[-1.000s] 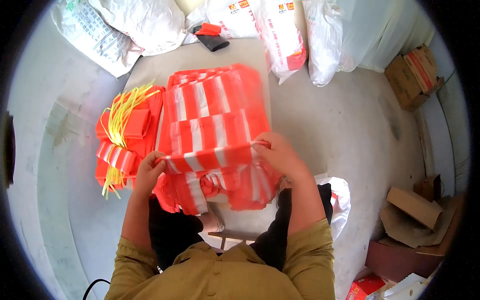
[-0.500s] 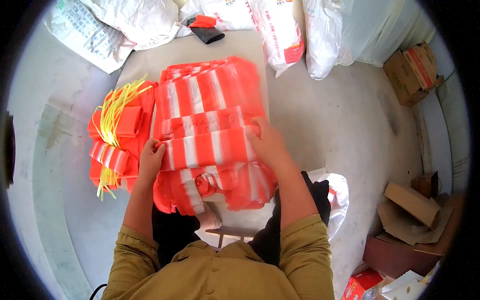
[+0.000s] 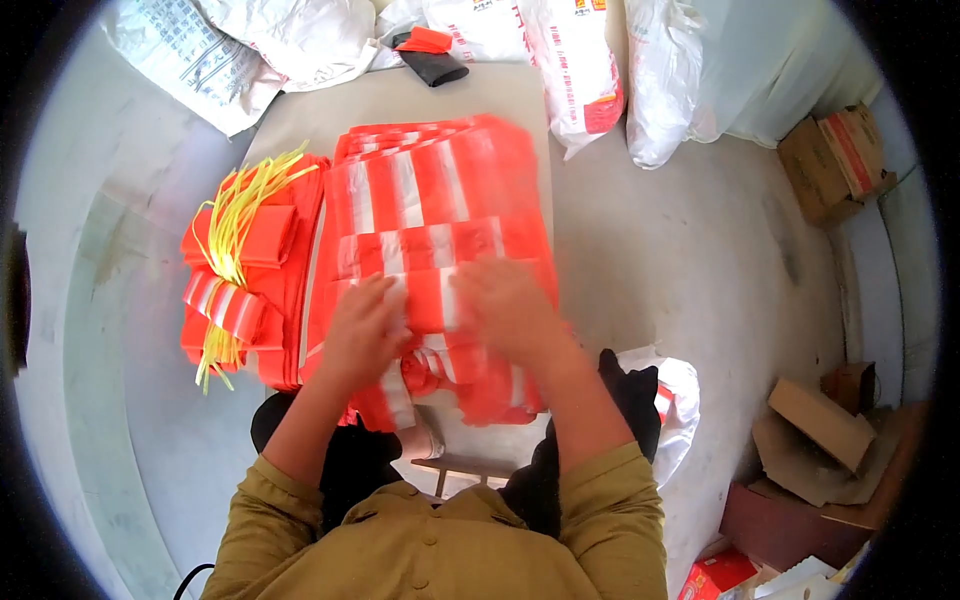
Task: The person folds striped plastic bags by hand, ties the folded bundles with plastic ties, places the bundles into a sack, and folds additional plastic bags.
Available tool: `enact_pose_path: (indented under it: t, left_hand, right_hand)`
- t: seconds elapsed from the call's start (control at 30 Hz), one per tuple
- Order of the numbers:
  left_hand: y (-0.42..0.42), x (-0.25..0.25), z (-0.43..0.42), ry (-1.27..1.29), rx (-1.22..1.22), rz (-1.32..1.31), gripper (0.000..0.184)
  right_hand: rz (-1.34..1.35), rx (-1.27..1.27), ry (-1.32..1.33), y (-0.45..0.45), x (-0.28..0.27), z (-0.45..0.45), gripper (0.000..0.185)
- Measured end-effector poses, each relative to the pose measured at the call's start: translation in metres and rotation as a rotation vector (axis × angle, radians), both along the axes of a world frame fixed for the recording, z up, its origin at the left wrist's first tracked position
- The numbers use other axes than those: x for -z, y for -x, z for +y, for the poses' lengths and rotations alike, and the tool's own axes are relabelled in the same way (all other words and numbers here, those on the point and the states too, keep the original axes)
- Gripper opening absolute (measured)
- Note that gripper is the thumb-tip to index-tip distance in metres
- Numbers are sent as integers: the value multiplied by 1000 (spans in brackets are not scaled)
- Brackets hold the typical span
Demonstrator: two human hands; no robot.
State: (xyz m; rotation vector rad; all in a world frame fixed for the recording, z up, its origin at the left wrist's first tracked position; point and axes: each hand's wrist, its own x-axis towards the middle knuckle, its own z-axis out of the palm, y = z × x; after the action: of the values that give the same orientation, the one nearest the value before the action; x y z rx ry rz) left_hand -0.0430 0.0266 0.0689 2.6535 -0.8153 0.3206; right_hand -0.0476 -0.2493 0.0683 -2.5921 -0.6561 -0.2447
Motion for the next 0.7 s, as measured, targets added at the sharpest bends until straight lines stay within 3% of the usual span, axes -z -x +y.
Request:
enact_pose_path:
  t: [0.13,0.23,0.7]
  left_hand:
    - [-2,1,-12,-96,12,185,81]
    - [-8,-7,-7,-152,39,198,85]
    - [-23,-13,44,-72,42,233,70]
  right_hand:
    - [-27,-45,15,3,3,16,64]
    - [42,-32,73,2,3,14,72]
    - [244,34,182,-2,-5,-14,79]
